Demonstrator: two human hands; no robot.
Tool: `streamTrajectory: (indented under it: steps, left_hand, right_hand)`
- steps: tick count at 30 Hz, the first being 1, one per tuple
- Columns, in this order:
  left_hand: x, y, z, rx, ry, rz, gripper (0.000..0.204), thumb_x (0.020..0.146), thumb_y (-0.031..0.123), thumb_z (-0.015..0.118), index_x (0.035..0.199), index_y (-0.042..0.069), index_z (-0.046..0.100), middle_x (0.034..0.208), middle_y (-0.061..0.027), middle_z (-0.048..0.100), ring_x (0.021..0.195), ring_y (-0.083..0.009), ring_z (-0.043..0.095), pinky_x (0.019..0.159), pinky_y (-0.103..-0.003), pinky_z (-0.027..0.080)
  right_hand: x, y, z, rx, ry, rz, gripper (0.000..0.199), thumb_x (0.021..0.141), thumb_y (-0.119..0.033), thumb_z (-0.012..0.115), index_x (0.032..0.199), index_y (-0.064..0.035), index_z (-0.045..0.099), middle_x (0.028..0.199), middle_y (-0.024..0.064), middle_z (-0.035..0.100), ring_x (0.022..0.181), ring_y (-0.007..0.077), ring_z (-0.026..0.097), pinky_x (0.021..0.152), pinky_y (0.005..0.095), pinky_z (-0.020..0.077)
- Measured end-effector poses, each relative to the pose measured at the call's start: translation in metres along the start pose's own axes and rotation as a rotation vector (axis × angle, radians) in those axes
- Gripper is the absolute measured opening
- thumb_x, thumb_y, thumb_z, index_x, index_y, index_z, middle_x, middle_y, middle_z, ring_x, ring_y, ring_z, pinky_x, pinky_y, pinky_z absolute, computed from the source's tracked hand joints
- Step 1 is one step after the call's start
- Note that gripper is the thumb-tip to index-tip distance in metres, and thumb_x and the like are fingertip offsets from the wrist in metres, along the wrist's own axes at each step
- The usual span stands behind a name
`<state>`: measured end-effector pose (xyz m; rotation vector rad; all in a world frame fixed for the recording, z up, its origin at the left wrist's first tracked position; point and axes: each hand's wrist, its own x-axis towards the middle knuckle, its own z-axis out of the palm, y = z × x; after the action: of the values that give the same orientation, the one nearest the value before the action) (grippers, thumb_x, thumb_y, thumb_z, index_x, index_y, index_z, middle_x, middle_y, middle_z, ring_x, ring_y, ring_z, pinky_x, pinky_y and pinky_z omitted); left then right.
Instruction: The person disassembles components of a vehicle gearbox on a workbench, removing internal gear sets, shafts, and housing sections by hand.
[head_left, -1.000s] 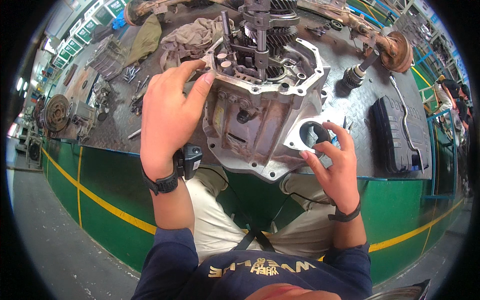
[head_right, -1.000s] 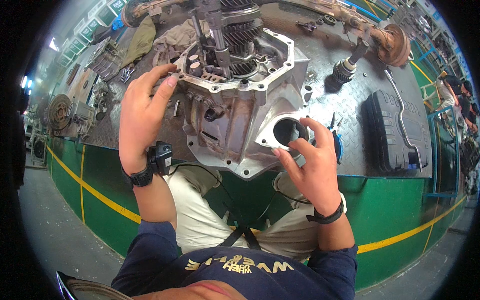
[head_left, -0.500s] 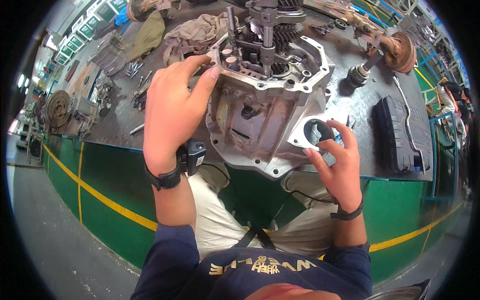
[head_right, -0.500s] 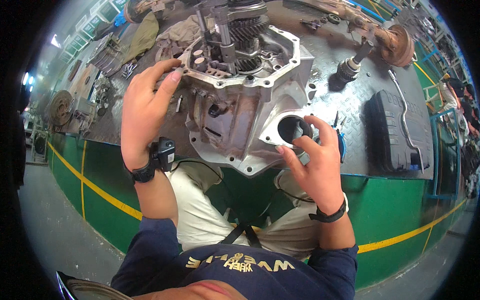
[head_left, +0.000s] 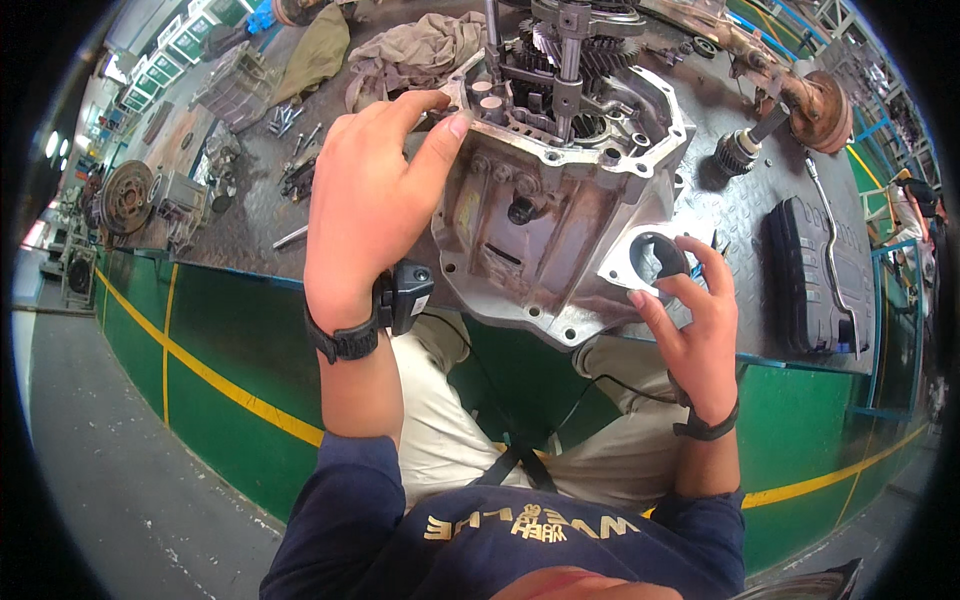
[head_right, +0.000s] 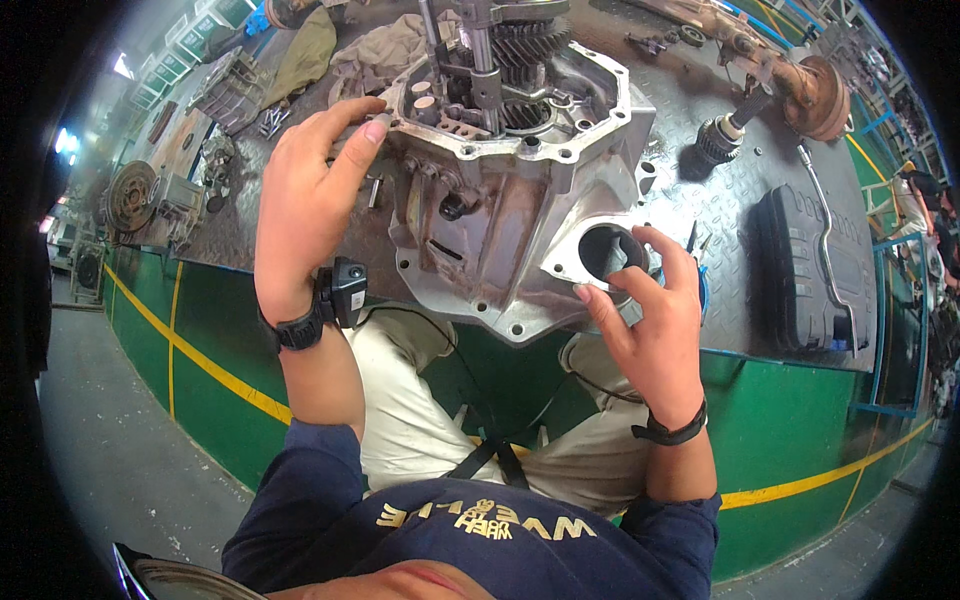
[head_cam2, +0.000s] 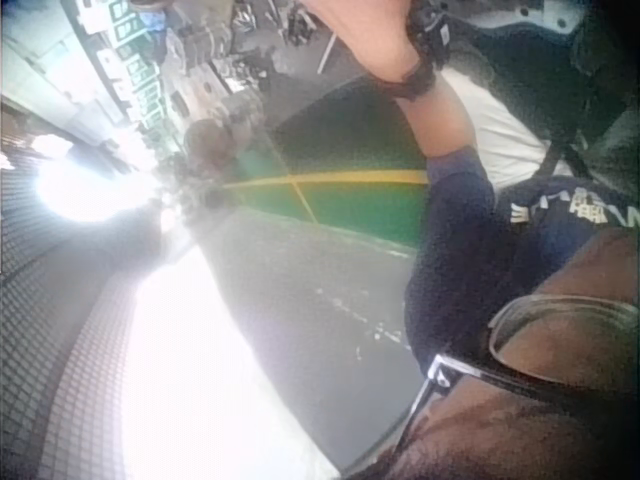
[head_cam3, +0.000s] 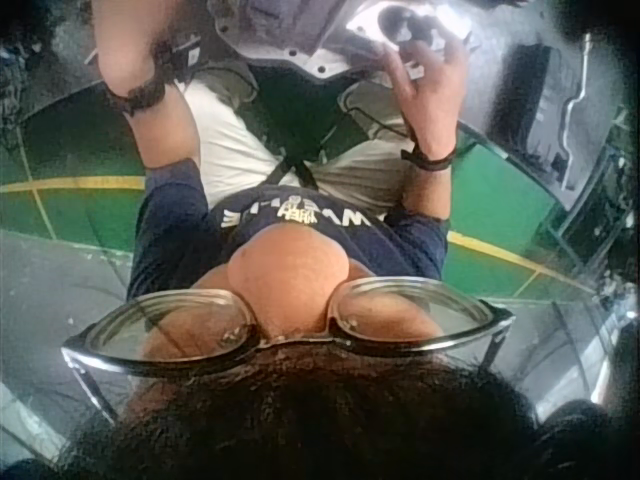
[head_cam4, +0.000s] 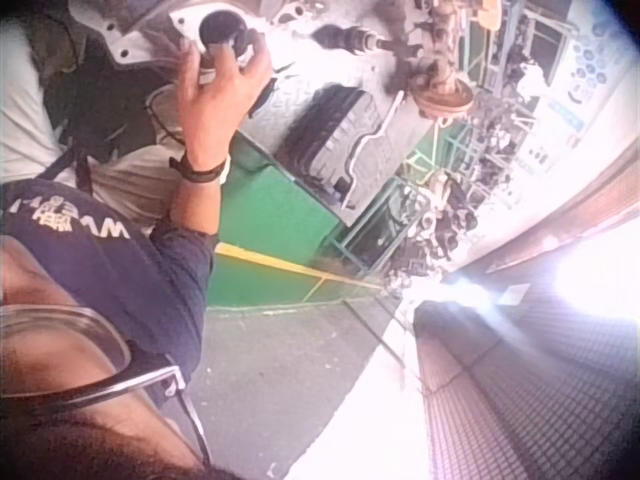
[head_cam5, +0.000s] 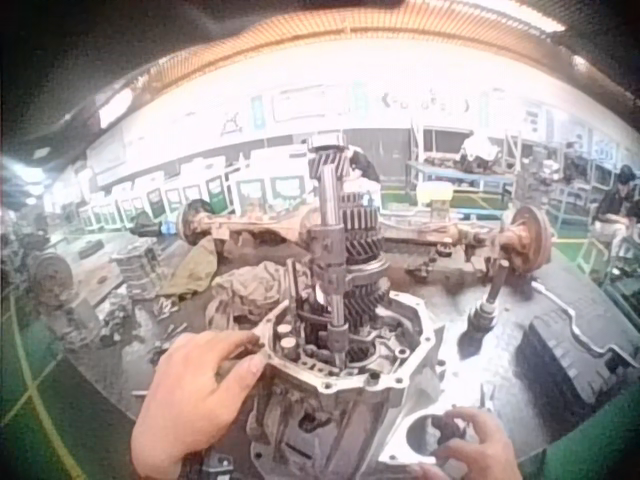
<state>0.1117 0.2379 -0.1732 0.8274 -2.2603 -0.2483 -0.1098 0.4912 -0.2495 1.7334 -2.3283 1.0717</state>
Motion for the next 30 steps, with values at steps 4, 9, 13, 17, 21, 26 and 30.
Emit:
streamTrajectory:
  steps: [4,9,13,17,21,26,30]
  left_hand:
    - [0.001,-0.004,0.002,-0.051,-0.033,-0.01,0.038,0.101,0.04,0.067,0.117,0.007,0.077,0.106,-0.0193,0.076,0.1,-0.0425,0.067,0.093,-0.048,0.05]
    - [0.001,-0.005,0.003,-0.052,-0.01,-0.021,0.039,0.101,0.041,0.066,0.118,0.008,0.078,0.108,-0.0192,0.076,0.102,-0.0424,0.068,0.093,-0.047,0.051]
    - [0.002,-0.005,0.004,-0.062,-0.019,-0.017,0.038,0.102,0.041,0.065,0.119,0.01,0.078,0.108,-0.0188,0.077,0.104,-0.0423,0.068,0.094,-0.048,0.052]
    - [0.0,-0.005,0.004,-0.069,-0.019,-0.027,0.038,0.102,0.042,0.065,0.119,0.01,0.078,0.108,-0.0186,0.077,0.103,-0.0422,0.068,0.094,-0.048,0.052]
    - [0.0,-0.003,0.002,-0.068,-0.026,-0.049,0.038,0.102,0.041,0.065,0.119,0.009,0.078,0.109,-0.0186,0.077,0.105,-0.0415,0.068,0.095,-0.047,0.052]
    - [-0.001,-0.004,0.003,-0.08,-0.041,-0.084,0.038,0.102,0.04,0.065,0.118,0.008,0.078,0.111,-0.0187,0.077,0.106,-0.0409,0.068,0.096,-0.045,0.052]
    - [0.003,-0.001,0.007,-0.091,-0.034,-0.035,0.038,0.103,0.039,0.064,0.121,0.008,0.077,0.114,-0.0183,0.077,0.11,-0.0405,0.068,0.098,-0.045,0.051]
  right_hand:
    - [-0.001,0.001,0.001,-0.004,0.005,-0.01,0.027,0.084,-0.023,0.09,0.089,-0.0007,0.075,0.135,0.0236,0.065,0.123,0.0433,0.061,0.104,0.0491,0.0485]
    - [0.002,0.003,0.001,-0.014,-0.005,0.002,0.028,0.083,-0.023,0.091,0.09,-0.0002,0.075,0.136,0.023,0.065,0.123,0.0427,0.062,0.104,0.0479,0.0494]
    - [0.0,0.006,0.002,0.006,-0.012,0.01,0.028,0.083,-0.022,0.091,0.091,-0.0001,0.075,0.137,0.0224,0.065,0.123,0.0421,0.062,0.104,0.0475,0.0495]
    - [-0.001,0.005,0.003,0.015,-0.007,0.001,0.028,0.083,-0.022,0.09,0.092,-0.0004,0.075,0.138,0.0223,0.064,0.124,0.0418,0.061,0.104,0.0475,0.0492]
    - [-0.003,0.006,0.002,0.004,-0.006,-0.007,0.027,0.084,-0.022,0.09,0.093,-0.0009,0.076,0.139,0.0226,0.064,0.124,0.0419,0.061,0.105,0.0476,0.0488]
    - [-0.003,0.007,0.004,0.019,-0.016,-0.011,0.027,0.084,-0.023,0.09,0.093,-0.0011,0.076,0.139,0.0235,0.064,0.124,0.043,0.061,0.104,0.0481,0.0488]
    - [-0.006,0.009,-0.006,-0.004,0.004,-0.006,0.027,0.085,-0.025,0.088,0.093,-0.0024,0.076,0.138,0.0253,0.063,0.124,0.0444,0.06,0.105,0.0497,0.0489]
